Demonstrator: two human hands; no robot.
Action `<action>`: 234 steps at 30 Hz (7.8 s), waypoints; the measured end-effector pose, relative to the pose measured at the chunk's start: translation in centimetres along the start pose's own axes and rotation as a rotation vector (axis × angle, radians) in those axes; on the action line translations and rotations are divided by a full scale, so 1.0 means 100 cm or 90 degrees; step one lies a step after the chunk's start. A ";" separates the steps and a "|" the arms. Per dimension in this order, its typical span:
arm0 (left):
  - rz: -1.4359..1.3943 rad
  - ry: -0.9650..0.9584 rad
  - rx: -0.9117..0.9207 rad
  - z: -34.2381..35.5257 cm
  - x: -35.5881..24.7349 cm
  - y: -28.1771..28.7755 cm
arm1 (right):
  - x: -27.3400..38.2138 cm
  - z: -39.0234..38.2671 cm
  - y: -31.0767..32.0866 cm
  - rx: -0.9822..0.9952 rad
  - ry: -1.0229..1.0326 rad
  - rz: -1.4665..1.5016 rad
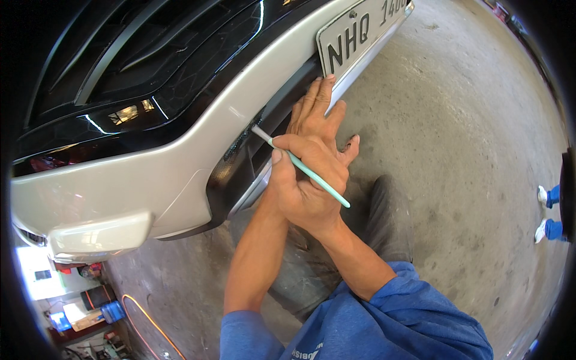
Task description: The person uses a small paintbrush to apply white paint to the front bumper of a white car, focusing on small areas near the grille and license plate. The person kneels on the floor and repeatedly dips the brush into a small container of paint while working on the bumper.
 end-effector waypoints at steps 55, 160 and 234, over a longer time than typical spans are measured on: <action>-0.017 -0.037 -0.032 0.001 0.001 0.000 | 0.003 -0.006 -0.010 0.076 -0.015 0.037; -0.039 -0.004 -0.011 0.003 -0.003 0.002 | -0.002 -0.004 -0.004 0.109 -0.025 0.044; -0.038 0.011 -0.062 0.002 0.010 0.006 | -0.320 -0.259 0.143 0.645 -0.612 -0.572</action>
Point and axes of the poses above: each hand's wrist, its own z-axis towards the middle knuckle, its own y-axis out of the back of the hand, x = y × z, the point moved 9 cm from there along z, towards the middle knuckle, and after that the axes turned 15 degrees about -y, right-handed, at the moved point
